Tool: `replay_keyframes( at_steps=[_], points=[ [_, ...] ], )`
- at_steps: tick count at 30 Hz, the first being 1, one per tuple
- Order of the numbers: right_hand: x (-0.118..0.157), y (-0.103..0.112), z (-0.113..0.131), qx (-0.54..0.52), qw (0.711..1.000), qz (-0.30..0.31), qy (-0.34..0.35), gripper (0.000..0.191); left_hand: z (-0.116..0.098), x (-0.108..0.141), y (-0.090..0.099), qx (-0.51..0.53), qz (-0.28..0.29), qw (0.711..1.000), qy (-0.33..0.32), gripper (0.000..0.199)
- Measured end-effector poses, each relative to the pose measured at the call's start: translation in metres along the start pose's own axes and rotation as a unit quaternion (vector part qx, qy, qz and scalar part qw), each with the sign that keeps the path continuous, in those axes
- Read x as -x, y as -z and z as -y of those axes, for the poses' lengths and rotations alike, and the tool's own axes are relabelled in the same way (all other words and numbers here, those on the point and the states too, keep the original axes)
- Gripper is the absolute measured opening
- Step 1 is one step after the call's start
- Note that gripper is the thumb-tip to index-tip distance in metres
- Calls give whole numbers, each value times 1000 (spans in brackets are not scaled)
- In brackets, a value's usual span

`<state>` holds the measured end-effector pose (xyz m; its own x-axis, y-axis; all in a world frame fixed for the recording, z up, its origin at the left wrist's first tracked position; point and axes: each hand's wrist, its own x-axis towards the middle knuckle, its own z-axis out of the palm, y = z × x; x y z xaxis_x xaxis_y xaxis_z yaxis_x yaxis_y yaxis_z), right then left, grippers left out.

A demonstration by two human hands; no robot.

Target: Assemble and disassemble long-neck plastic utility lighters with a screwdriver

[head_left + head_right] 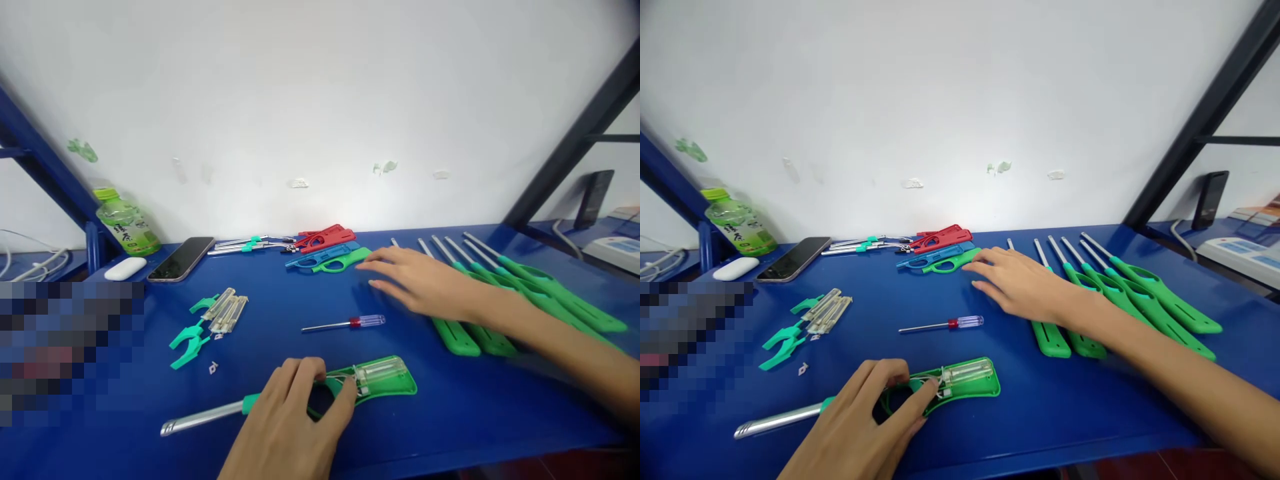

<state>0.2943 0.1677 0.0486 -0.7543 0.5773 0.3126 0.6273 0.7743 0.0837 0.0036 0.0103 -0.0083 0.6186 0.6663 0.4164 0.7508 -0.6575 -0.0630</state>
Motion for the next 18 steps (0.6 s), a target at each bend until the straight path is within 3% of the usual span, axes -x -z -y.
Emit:
replay_keyframes(
  at_steps=[4,14,18],
  points=[
    [-20,-18,-30,20,999,35,2,40,0,0,0,9,-10,1000,5,42],
    [-11,-24,-30,5,999,41,-13,45,-1,-1,5,28,-28,999,20,33],
    [-14,-28,-38,-16,999,45,2,35,0,-1,4,21,-44,999,24,32]
  ],
)
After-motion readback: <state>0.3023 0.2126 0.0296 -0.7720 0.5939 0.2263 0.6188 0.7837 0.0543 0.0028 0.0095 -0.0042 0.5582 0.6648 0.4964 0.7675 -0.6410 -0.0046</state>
